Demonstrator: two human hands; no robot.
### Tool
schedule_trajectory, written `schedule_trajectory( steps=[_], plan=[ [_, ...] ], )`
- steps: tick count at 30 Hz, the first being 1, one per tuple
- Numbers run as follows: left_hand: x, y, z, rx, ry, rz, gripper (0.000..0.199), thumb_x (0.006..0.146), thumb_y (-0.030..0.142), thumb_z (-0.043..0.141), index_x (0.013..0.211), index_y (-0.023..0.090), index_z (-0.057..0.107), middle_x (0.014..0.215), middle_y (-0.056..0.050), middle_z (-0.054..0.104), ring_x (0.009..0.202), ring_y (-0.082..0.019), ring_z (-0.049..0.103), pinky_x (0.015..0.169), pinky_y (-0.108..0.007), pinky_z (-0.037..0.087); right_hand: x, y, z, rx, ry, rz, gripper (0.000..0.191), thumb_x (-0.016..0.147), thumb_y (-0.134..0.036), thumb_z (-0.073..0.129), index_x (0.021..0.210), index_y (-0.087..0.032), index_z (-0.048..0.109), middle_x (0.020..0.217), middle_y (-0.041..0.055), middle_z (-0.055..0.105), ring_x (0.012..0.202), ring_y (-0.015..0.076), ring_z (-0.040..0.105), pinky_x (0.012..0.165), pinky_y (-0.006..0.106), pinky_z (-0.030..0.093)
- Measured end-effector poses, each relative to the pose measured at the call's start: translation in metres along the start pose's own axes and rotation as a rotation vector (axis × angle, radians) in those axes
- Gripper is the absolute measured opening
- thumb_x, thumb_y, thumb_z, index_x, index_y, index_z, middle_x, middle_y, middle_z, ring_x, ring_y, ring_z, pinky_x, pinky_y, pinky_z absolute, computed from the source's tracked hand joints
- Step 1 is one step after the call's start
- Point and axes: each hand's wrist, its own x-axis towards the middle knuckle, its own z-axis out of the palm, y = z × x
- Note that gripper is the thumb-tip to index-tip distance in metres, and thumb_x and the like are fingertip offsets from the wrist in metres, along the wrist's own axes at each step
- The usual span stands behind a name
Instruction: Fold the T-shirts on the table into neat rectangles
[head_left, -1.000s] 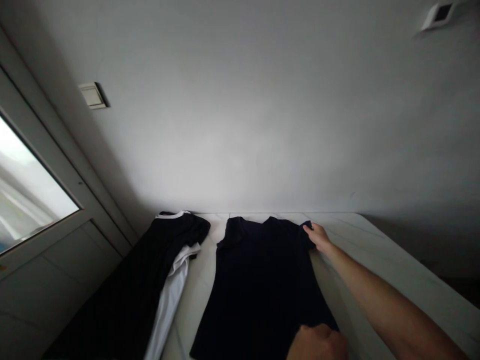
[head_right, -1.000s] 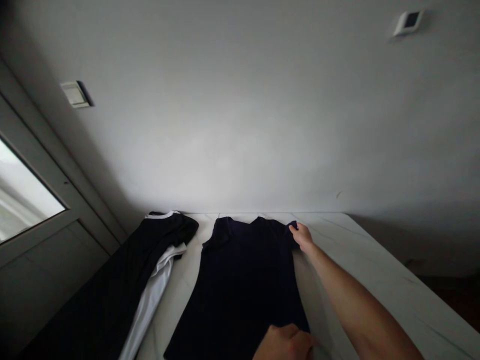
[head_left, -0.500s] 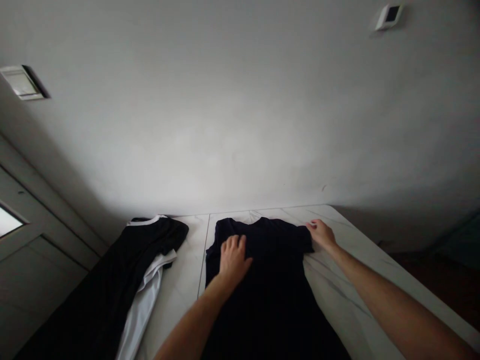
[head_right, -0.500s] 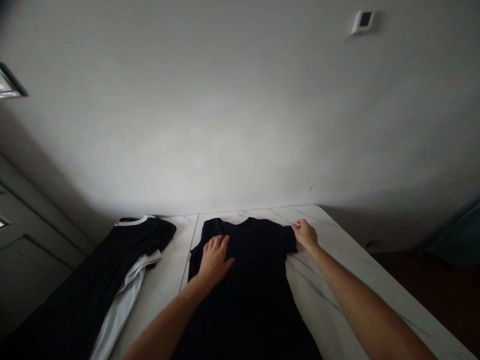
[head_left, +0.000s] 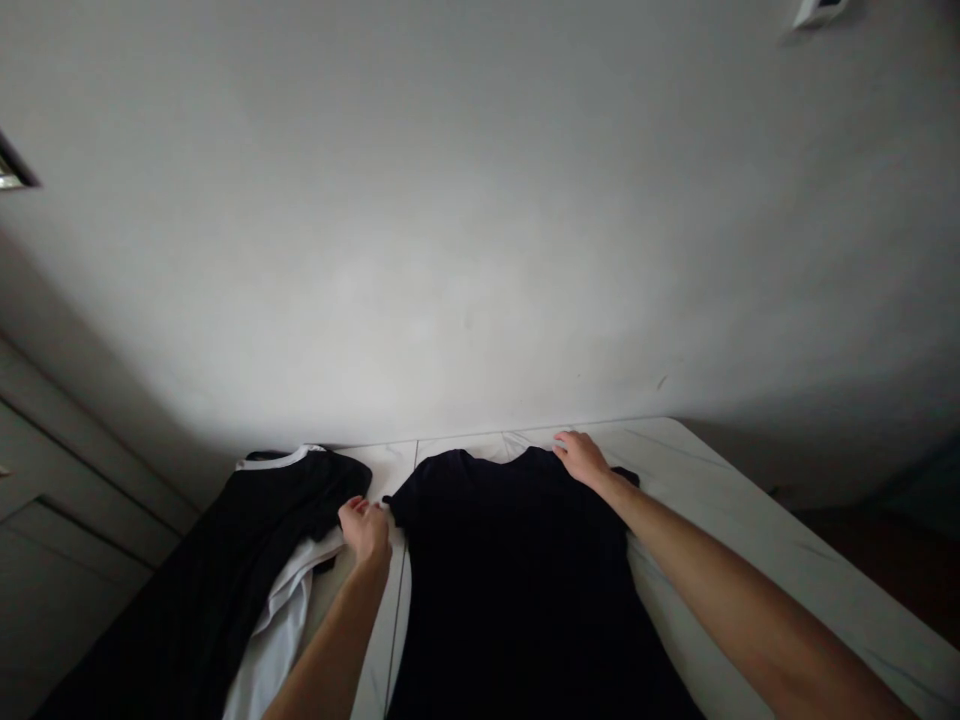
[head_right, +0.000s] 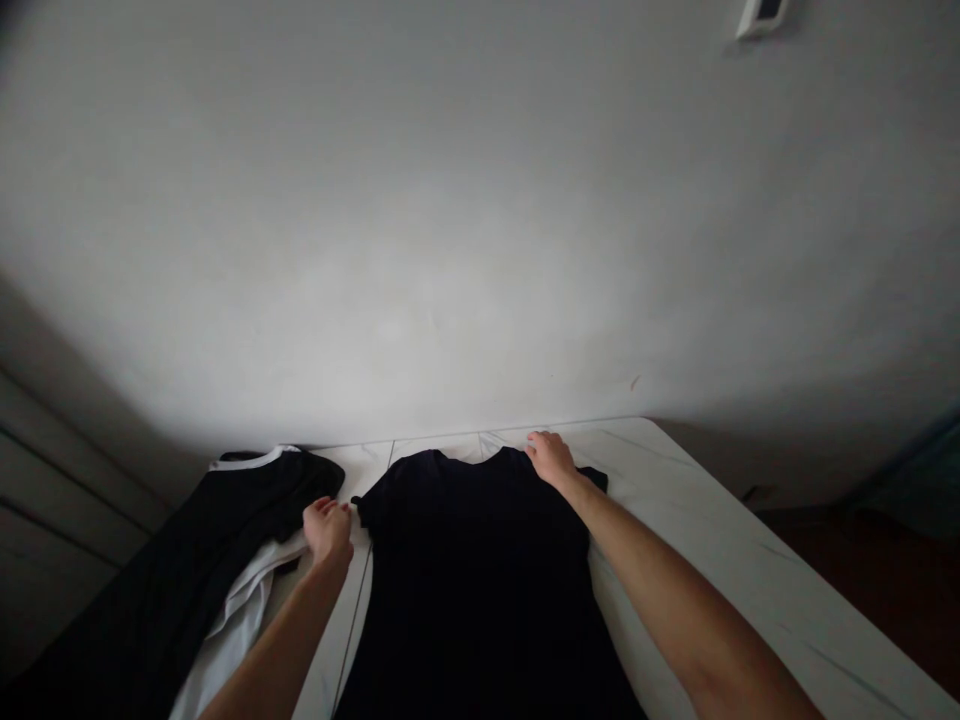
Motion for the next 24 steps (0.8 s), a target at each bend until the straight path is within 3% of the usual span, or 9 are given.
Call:
schedule_trajectory(
  steps=[2, 4, 6, 9, 13, 17, 20, 24],
  plan=[
    [0.004, 0.010, 0.006, 0.123, 0.015, 0.101, 0.044, 0.094, 0.019, 0.037, 0.137, 0.012, 0.044, 0.135, -0.020, 0.054, 0.130, -0.029, 0.050, 0.105, -0.045, 0.043, 0.009, -0.003, 0.004, 0.016, -0.036, -0.025, 0.027, 0.095, -0.024, 0.054, 0.115, -0.019, 0.071, 0.122, 0.0123, 0.071, 0.112, 0.0247, 0.062, 0.095, 0.031, 0.043],
    [0.005, 0.027, 0.025, 0.316, -0.142, 0.298, 0.042, 0.098, 0.026, 0.037, 0.138, 0.016, 0.045, 0.142, -0.017, 0.051, 0.137, -0.026, 0.044, 0.111, -0.042, 0.037, 0.015, -0.005, 0.006, 0.036, -0.071, -0.045, 0.025, 0.095, -0.022, 0.052, 0.107, -0.021, 0.074, 0.116, 0.0108, 0.074, 0.109, 0.0233, 0.064, 0.092, 0.030, 0.044],
    [0.005, 0.044, 0.051, 0.487, -0.341, 0.448, 0.039, 0.098, 0.033, 0.041, 0.134, 0.018, 0.051, 0.137, -0.016, 0.056, 0.133, -0.027, 0.047, 0.109, -0.044, 0.039, 0.019, -0.006, 0.007, 0.057, -0.105, -0.064, 0.025, 0.095, -0.022, 0.050, 0.099, -0.021, 0.075, 0.106, 0.0091, 0.076, 0.101, 0.0217, 0.066, 0.087, 0.029, 0.045],
    [0.010, 0.059, 0.085, 0.599, -0.502, 0.506, 0.031, 0.092, 0.036, 0.056, 0.116, 0.017, 0.060, 0.130, -0.018, 0.061, 0.128, -0.035, 0.051, 0.102, -0.051, 0.042, 0.022, -0.004, 0.007, 0.091, -0.158, -0.091, 0.018, 0.091, -0.025, 0.057, 0.091, -0.021, 0.075, 0.092, 0.0061, 0.077, 0.086, 0.0196, 0.068, 0.077, 0.027, 0.045],
    [0.037, 0.062, 0.095, 0.661, -0.648, 0.626, 0.013, 0.094, 0.027, 0.055, 0.104, 0.020, 0.060, 0.110, -0.012, 0.069, 0.112, -0.027, 0.062, 0.093, -0.040, 0.045, 0.025, -0.002, 0.007, 0.139, -0.175, -0.125, 0.012, 0.087, -0.029, 0.064, 0.084, -0.021, 0.071, 0.081, 0.0033, 0.074, 0.075, 0.0178, 0.065, 0.070, 0.027, 0.045],
    [0.073, 0.064, 0.084, 0.664, -0.663, 0.719, 0.015, 0.098, 0.026, 0.048, 0.110, 0.022, 0.056, 0.094, -0.006, 0.070, 0.091, -0.021, 0.066, 0.080, -0.032, 0.047, 0.033, -0.011, 0.018, 0.178, -0.022, -0.157, 0.015, 0.095, -0.030, 0.051, 0.096, -0.022, 0.064, 0.090, 0.0043, 0.072, 0.081, 0.0185, 0.063, 0.075, 0.029, 0.046],
    [0.083, 0.072, 0.083, 0.659, -0.567, 0.774, 0.019, 0.095, 0.018, 0.051, 0.112, 0.021, 0.057, 0.114, -0.010, 0.066, 0.106, -0.023, 0.062, 0.090, -0.035, 0.046, 0.042, -0.023, 0.029, 0.135, 0.090, -0.155, 0.009, 0.092, -0.026, 0.055, 0.097, -0.023, 0.062, 0.091, 0.0055, 0.071, 0.084, 0.0211, 0.065, 0.078, 0.032, 0.048],
    [0.059, 0.079, 0.073, 0.624, -0.465, 0.854, 0.034, 0.097, 0.015, 0.042, 0.128, 0.020, 0.054, 0.134, -0.012, 0.057, 0.127, -0.025, 0.050, 0.108, -0.039, 0.038, 0.035, -0.035, 0.021, 0.129, 0.258, -0.098, 0.024, 0.089, -0.023, 0.057, 0.113, -0.019, 0.060, 0.113, 0.0152, 0.069, 0.108, 0.0293, 0.064, 0.093, 0.043, 0.051]
  ],
)
